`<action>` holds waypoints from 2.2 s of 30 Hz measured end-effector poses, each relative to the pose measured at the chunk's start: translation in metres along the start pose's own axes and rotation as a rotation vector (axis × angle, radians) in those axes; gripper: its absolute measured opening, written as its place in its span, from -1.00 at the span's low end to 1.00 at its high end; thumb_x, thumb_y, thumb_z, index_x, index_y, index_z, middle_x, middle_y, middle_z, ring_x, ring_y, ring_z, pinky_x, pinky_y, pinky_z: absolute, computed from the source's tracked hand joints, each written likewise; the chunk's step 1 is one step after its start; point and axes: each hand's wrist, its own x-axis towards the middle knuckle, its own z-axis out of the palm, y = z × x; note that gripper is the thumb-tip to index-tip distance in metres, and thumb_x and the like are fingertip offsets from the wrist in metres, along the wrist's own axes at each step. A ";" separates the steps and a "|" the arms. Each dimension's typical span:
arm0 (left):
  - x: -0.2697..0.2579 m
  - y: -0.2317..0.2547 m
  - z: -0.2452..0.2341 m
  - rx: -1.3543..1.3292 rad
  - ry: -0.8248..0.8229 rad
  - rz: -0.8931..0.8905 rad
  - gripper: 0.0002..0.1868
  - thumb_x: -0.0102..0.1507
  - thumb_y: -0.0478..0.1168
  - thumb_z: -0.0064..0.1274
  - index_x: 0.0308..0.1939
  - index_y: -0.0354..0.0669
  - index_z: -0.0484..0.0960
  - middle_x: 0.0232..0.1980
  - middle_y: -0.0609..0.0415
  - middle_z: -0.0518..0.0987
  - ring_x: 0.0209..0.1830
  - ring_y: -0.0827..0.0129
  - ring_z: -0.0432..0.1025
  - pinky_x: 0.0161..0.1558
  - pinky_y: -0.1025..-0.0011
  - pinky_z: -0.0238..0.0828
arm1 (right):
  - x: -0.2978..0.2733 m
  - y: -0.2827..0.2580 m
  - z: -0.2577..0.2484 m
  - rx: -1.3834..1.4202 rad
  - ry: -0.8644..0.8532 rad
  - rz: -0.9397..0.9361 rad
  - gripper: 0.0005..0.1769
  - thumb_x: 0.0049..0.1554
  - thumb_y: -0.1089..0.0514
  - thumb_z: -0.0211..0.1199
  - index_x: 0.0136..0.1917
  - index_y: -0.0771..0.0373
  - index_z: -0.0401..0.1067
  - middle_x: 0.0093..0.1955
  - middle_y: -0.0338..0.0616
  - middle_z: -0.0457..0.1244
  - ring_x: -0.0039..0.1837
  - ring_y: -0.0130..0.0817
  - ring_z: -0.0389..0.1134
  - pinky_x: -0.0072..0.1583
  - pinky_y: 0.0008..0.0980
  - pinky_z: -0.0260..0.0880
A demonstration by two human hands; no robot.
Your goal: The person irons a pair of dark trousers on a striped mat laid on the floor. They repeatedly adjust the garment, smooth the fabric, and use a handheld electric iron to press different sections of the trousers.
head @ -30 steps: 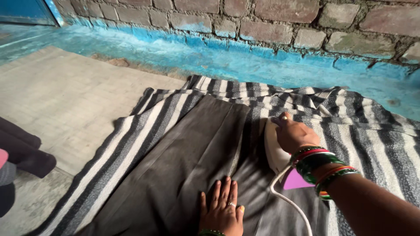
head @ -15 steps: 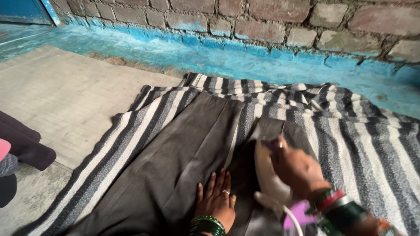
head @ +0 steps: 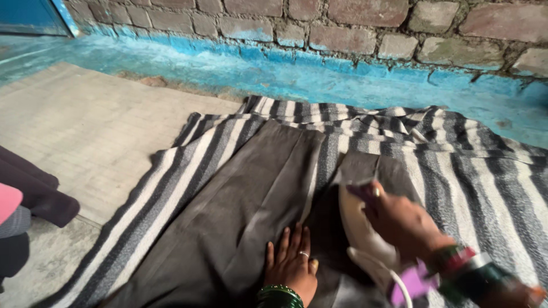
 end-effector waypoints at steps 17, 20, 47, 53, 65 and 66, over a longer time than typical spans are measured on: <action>0.040 -0.035 0.074 0.391 0.983 0.320 -0.18 0.32 0.36 -0.48 0.56 0.09 -0.09 0.60 0.24 -0.12 0.61 0.31 -0.24 0.46 -0.12 -0.48 | 0.037 0.053 0.000 0.386 0.167 0.540 -0.35 0.23 -0.15 0.04 0.55 -0.07 0.11 -0.09 0.02 0.44 -0.07 0.06 0.47 -0.04 0.02 0.47; 0.049 -0.038 0.076 0.311 0.996 0.326 -0.17 0.30 0.36 -0.40 0.56 0.11 -0.03 0.61 0.27 -0.08 0.61 0.33 -0.20 0.47 -0.13 -0.44 | 0.028 0.062 0.012 0.387 0.091 0.517 -0.43 0.25 -0.23 0.09 0.47 -0.10 0.19 -0.11 0.04 0.42 -0.07 0.04 0.46 -0.04 -0.04 0.46; -0.007 0.011 0.043 0.170 0.594 -0.138 -0.27 0.29 0.19 -0.29 0.55 0.21 0.08 0.65 0.28 -0.06 0.62 0.20 -0.19 0.48 -0.17 -0.41 | -0.042 -0.020 -0.009 -0.156 0.596 0.030 -0.31 0.25 -0.13 0.09 0.47 0.38 0.20 -0.44 -0.09 0.29 -0.43 -0.09 0.34 -0.46 -0.09 0.32; 0.007 0.001 0.075 0.173 0.994 0.029 -0.31 0.30 0.16 -0.24 0.49 0.04 0.22 0.59 0.16 0.11 0.55 0.16 -0.01 0.46 -0.13 -0.28 | 0.065 0.027 -0.009 0.407 0.241 0.380 -0.56 0.26 -0.19 0.04 0.33 -0.01 0.28 -0.17 0.08 0.41 -0.13 0.14 0.45 -0.12 0.12 0.43; 0.003 0.017 0.007 0.004 0.082 -0.223 -0.37 0.44 0.03 -0.42 0.60 0.19 -0.10 0.70 0.32 -0.25 0.70 0.27 -0.33 0.57 -0.02 -0.42 | -0.023 -0.003 -0.011 0.389 0.320 -0.200 -0.25 0.17 -0.13 0.20 0.53 0.03 0.05 -0.32 0.05 0.38 -0.34 0.03 0.42 -0.29 0.02 0.39; 0.004 0.018 -0.005 -0.011 0.023 -0.246 -0.38 0.43 0.02 -0.41 0.59 0.20 -0.07 0.70 0.32 -0.23 0.70 0.26 -0.32 0.57 -0.03 -0.40 | -0.041 -0.010 -0.011 0.316 0.369 -0.289 -0.12 0.18 -0.10 0.20 0.64 0.13 -0.05 -0.28 0.10 0.37 -0.38 0.05 0.40 -0.32 0.07 0.36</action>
